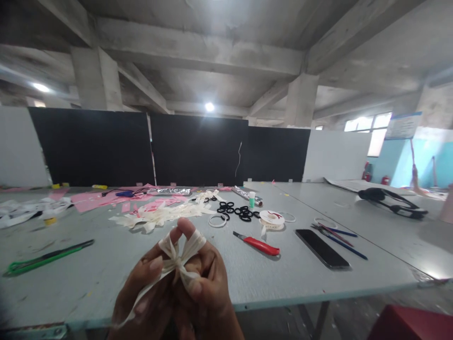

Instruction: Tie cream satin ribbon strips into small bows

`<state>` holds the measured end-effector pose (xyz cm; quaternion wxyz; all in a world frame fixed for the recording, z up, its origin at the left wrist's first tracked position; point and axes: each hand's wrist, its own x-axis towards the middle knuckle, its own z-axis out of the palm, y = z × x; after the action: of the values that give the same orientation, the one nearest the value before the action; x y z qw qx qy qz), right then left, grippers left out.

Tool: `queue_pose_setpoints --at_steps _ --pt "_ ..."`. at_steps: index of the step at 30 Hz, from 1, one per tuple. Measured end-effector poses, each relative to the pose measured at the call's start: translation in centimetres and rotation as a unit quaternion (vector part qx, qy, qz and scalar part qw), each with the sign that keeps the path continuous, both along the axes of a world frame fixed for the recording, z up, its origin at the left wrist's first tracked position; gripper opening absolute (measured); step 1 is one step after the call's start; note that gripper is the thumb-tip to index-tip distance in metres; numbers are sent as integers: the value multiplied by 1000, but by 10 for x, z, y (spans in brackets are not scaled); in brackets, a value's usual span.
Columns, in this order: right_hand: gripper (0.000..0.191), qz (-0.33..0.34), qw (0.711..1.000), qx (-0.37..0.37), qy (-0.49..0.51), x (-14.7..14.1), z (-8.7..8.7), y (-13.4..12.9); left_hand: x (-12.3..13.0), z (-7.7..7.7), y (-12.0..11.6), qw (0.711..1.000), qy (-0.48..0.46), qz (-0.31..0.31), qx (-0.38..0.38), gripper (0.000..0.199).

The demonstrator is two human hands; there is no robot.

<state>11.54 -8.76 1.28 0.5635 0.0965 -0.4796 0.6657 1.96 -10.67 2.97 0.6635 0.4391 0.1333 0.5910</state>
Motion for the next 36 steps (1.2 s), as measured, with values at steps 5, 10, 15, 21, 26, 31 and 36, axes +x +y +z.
queue_pose_setpoints --at_steps 5,10,15,21,26,31,36 --pt "93 7 1000 2 -29 -1 0 6 3 -4 2 996 11 84 -7 56" --pt "88 -117 987 -35 -100 -2 12 5 6 3 9 993 12 108 -52 58" --pt "73 -257 949 -29 -178 8 13 12 0 -2 21 987 44 154 -28 49" --pt "61 -269 951 -32 -148 23 4 22 -21 -8 42 983 53 176 27 27" --pt "54 -220 956 -13 -192 30 3 29 -18 13 46 977 173 102 71 36" --pt "45 -240 944 -19 -228 38 2 37 -11 17 49 972 191 125 47 28" --pt "35 -369 905 -28 -212 42 0 41 -13 10 54 965 167 199 25 27"
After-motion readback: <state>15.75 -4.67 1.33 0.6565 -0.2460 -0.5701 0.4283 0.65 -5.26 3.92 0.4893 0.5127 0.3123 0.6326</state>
